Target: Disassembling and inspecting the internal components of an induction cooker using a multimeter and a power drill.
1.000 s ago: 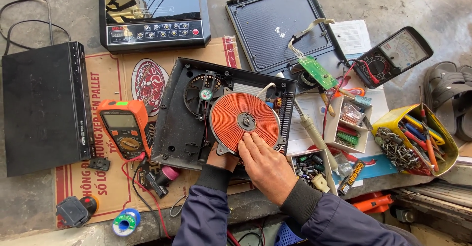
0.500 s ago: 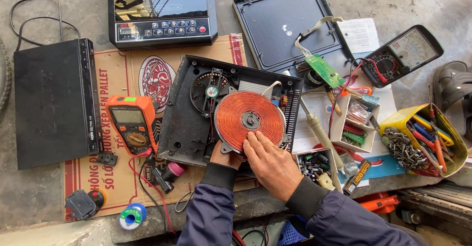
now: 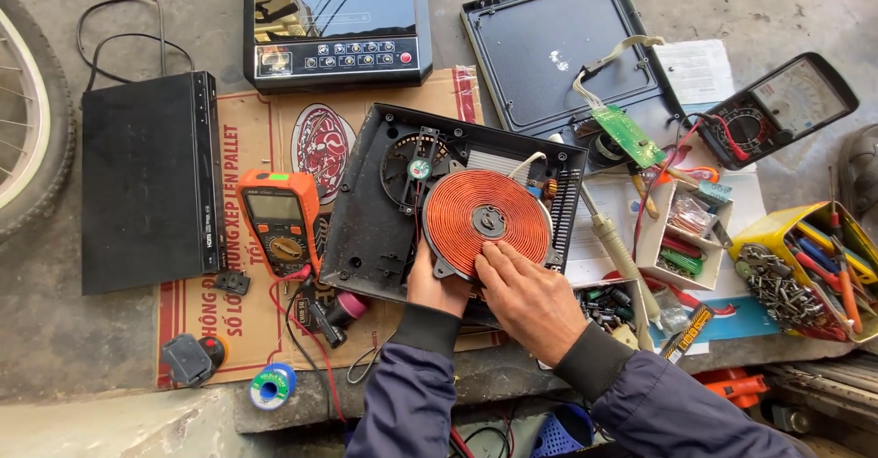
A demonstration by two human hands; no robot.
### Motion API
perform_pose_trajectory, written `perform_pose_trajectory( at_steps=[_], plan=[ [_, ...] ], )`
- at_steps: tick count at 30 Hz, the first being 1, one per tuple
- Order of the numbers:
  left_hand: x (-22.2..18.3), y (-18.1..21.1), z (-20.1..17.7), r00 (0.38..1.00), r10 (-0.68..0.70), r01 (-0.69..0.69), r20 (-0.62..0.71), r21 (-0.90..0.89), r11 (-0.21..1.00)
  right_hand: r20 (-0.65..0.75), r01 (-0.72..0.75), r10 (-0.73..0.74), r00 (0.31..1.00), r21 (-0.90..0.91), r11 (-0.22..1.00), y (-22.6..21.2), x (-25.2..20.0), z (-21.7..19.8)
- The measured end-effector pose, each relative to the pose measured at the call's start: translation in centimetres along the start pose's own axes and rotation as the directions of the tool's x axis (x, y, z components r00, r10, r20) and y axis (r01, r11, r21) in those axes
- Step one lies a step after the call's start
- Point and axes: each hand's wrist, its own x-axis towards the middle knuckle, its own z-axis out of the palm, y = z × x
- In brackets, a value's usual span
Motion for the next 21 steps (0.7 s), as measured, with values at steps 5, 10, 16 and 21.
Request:
perform_pose_trajectory(
  at_steps=[5, 10, 16, 21],
  plan=[
    [-1.4, 0.0, 0.4, 0.997, 0.022, -0.022, 0.073, 0.007, 1.000, 0.200, -0.076, 0.046, 0.979, 0.145, 0.986, 1.1, 0.1, -0.9],
    [-0.4, -0.1, -0.4, 0.998, 0.050, -0.057, 0.045, 0.154, 0.986, 0.483, -0.589, 0.415, 0.771, 0.292, 0.753, 2.5, 1.7, -2.7],
    [-1.5, 0.0, 0.8, 0.998, 0.060, -0.062, 0.014, 0.144, 0.988, 0.255, -0.368, 0.309, 0.916, 0.234, 0.900, 3.6, -0.1, 1.8],
    [-1.8, -0.2, 1.5, 0.998, 0.065, -0.064, 0.000, 0.144, 0.988, 0.224, -0.336, 0.291, 0.930, 0.195, 0.922, 4.1, -0.2, 3.3]
  ],
)
